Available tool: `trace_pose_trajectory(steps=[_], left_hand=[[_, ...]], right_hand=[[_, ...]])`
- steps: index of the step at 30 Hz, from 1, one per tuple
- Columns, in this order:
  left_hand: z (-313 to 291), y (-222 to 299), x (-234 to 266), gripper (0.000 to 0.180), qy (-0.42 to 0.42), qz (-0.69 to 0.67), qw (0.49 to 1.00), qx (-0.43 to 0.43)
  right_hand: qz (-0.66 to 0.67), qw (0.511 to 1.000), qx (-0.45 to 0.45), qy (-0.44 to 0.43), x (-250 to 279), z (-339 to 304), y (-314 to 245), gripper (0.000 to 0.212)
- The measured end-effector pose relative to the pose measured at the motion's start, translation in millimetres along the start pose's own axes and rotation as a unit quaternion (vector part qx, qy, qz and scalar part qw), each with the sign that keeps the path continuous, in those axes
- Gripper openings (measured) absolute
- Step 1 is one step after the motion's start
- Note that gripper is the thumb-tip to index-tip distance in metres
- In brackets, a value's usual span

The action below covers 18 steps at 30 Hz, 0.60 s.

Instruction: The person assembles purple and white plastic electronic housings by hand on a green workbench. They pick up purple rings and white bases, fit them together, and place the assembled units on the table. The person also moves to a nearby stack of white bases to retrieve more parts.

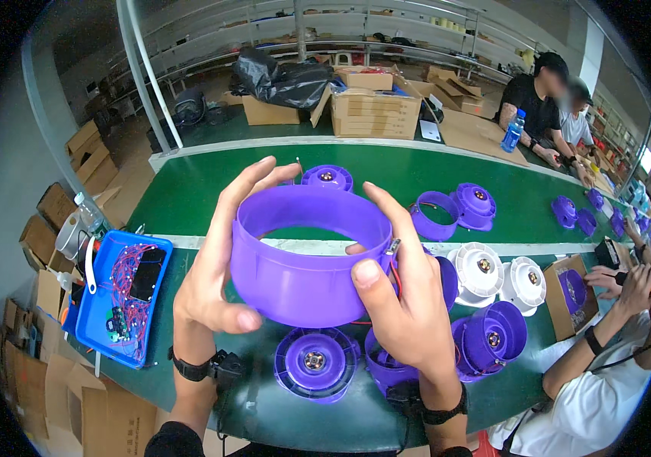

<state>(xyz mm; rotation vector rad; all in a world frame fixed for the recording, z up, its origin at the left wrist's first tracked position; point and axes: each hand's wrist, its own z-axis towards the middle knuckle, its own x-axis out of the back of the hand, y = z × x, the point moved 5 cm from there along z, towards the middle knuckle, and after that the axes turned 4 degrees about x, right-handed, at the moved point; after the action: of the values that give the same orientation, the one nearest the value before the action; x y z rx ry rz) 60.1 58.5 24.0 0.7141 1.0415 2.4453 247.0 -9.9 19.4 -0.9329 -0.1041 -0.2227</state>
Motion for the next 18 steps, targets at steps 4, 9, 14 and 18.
trace_pose_trajectory(steps=[4,9,14,18], left_hand=[[-0.4,-1.1,-1.2,0.123,-0.002,-0.007,1.000,0.002],[1.4,-2.3,-4.7,0.116,0.009,-0.028,0.999,0.012],[1.4,-3.6,-4.8,0.111,0.004,-0.020,1.000,-0.002],[1.5,-3.2,-4.2,0.111,0.002,-0.008,1.000,-0.016]], right_hand=[[-0.038,0.999,-0.011,-0.010,4.8,1.9,-2.3,0.069],[0.020,1.000,-0.004,0.012,0.6,2.9,-2.4,0.076],[0.088,0.996,-0.022,-0.019,-0.4,0.6,0.4,0.099],[0.106,0.994,-0.033,-0.021,-2.2,1.9,-2.9,0.107]])
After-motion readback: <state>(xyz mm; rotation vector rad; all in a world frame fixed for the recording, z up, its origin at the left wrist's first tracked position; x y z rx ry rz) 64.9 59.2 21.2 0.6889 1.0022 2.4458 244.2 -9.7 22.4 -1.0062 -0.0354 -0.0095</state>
